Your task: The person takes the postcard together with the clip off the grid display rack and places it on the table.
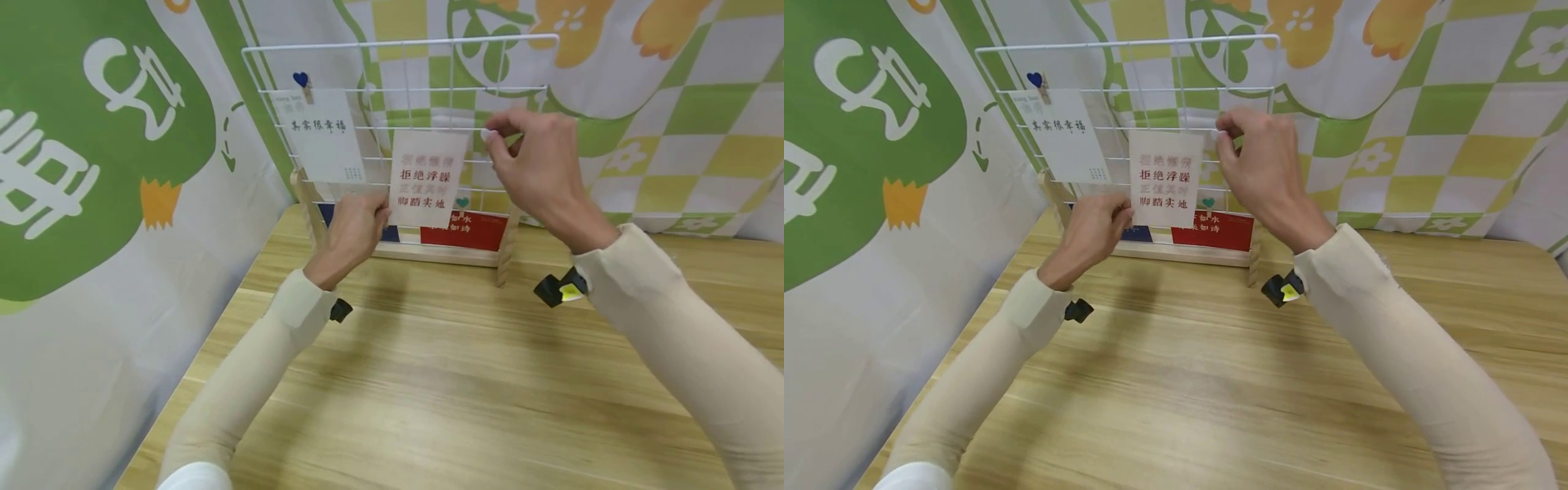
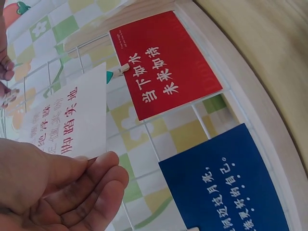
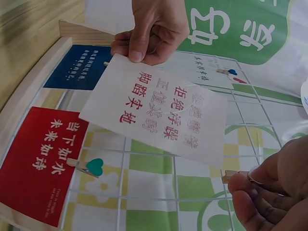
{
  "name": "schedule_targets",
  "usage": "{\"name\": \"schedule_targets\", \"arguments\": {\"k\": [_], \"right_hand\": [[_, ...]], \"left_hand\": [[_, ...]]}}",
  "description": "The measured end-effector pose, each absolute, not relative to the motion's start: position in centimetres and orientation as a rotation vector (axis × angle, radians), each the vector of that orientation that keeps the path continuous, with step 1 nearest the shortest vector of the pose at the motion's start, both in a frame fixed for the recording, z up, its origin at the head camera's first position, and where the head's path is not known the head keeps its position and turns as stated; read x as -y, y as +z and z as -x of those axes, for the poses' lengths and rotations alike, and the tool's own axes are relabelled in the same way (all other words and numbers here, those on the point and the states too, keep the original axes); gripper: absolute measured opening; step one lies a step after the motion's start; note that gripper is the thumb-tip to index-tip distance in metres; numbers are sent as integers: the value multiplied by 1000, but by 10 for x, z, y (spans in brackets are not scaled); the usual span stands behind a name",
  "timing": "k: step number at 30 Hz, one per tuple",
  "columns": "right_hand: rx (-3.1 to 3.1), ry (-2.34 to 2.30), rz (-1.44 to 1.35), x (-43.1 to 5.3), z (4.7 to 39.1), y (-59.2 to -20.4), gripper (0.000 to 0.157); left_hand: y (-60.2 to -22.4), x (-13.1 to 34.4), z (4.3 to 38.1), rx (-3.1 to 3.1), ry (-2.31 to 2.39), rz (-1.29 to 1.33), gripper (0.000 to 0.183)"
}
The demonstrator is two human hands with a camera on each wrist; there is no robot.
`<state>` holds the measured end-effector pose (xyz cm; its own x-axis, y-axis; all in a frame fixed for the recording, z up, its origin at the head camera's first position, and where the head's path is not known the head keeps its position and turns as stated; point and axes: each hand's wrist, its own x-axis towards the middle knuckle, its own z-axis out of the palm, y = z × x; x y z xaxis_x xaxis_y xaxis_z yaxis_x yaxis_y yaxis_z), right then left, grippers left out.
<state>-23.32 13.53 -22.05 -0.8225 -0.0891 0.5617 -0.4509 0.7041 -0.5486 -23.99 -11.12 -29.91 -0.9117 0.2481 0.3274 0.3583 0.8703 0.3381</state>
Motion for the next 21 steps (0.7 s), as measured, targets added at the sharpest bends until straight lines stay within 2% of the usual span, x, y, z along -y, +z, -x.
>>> {"name": "schedule_targets", "arguments": {"k": [21], "right_hand": [[2472,968,-441,-152,221,-265,21]], "left_hand": [[-320,161,209,2895,-498,464,18]]}}
